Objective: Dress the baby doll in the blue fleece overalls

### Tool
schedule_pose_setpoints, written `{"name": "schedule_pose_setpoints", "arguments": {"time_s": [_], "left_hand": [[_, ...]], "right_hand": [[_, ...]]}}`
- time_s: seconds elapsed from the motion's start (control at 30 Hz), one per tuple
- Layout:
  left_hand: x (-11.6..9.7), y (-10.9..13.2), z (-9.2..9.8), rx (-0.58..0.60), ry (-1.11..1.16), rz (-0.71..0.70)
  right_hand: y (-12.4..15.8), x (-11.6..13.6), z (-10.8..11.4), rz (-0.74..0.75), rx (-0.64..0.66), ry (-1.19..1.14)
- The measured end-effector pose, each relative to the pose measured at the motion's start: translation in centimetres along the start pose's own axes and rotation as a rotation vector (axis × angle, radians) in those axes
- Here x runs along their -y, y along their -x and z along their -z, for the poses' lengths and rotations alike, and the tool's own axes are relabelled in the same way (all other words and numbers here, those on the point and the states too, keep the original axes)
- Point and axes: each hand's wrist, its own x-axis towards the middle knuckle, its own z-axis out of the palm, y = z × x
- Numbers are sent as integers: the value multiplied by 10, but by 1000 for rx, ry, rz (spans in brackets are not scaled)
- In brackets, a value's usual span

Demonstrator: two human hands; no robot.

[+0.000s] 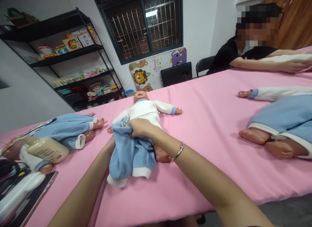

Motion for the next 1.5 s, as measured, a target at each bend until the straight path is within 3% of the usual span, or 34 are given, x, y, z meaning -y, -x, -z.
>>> {"name": "schedule_pose_setpoints", "arguments": {"time_s": [0.13,0.3,0.43,0.53,0.63,0.7,0.8,0.83,0.9,0.97,1.03,1.07,1.13,1.27,1.4,1.5], "left_hand": [[1,5,5,38,-41,-3],[5,3,11,-11,-208,-62],[6,1,20,-143,-567,-203],[4,1,30,-243,-841,-173],[-4,-1,35,-244,-792,-177],[-12,2,29,-183,-546,-120],[-29,16,6,-86,-147,-49],[-34,25,-4,-123,-107,-138],[-42,43,-25,-183,-224,-455],[-45,59,-41,59,-419,-564],[-44,67,-47,387,-640,-507],[-43,68,-47,495,-761,-474],[-42,65,-42,554,-1008,-477],[-44,55,-31,447,-1298,-543],[-41,52,-29,308,-1378,-592],[-33,52,-28,160,-1276,-782]], "right_hand": [[-2,-2,-6,-217,-201,231],[-3,-9,-13,-291,-206,240],[-5,-10,-19,-318,-221,263],[-4,-13,-19,-343,-234,296],[-1,-20,-8,-339,-220,257],[2,-28,4,-342,-140,198],[9,-43,25,-366,158,123],[12,-47,32,-352,252,79],[18,-50,43,-269,332,-92],[26,-49,51,-169,342,-339],[34,-46,59,-144,358,-525],[38,-44,64,-170,362,-560],[44,-43,72,-259,345,-516],[49,-45,81,-376,192,-322],[44,-33,75,-311,-55,-530],[40,-17,68,-309,-143,-593]]}}
